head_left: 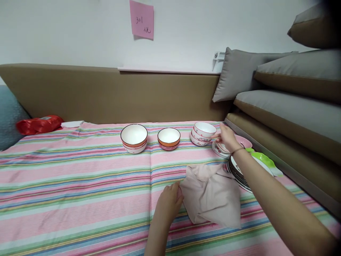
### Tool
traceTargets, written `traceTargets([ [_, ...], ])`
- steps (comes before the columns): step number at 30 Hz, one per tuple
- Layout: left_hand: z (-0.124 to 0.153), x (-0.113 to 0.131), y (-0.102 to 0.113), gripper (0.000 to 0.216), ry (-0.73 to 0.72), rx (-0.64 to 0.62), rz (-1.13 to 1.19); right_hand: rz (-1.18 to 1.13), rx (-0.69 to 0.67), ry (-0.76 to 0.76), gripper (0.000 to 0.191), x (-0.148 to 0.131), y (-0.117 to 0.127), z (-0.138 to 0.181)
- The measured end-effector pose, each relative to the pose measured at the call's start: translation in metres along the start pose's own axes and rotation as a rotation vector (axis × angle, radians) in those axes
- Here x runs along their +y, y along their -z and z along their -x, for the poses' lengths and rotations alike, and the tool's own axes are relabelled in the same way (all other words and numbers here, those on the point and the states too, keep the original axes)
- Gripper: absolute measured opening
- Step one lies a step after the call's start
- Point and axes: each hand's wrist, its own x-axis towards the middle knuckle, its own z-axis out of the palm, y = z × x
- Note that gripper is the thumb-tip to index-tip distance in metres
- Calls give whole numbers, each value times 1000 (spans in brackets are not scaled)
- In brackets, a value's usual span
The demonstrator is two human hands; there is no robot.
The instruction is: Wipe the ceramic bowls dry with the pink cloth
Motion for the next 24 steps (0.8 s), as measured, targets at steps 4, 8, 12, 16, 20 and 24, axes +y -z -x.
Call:
traceTargets([
  [4,1,3,1,50,14,2,-11,-215,120,319,53,34,27,68],
  [8,2,4,-2,51,14,10,-50,-197,5,254,60,95,29,134],
  [12,-1,7,-6,52,6,50,-105,70,-300,288,38,128,13,162],
  [16,-8,13,-10,42,-41,77,-102,404,-381,583,26,130,2,165],
  [20,-19,14,-19,23,-35,228,159,475,-391,656,25,129,-2,162],
  [24,-25,14,-22,8,136,388,434,472,-363,653,25,132,1,156],
])
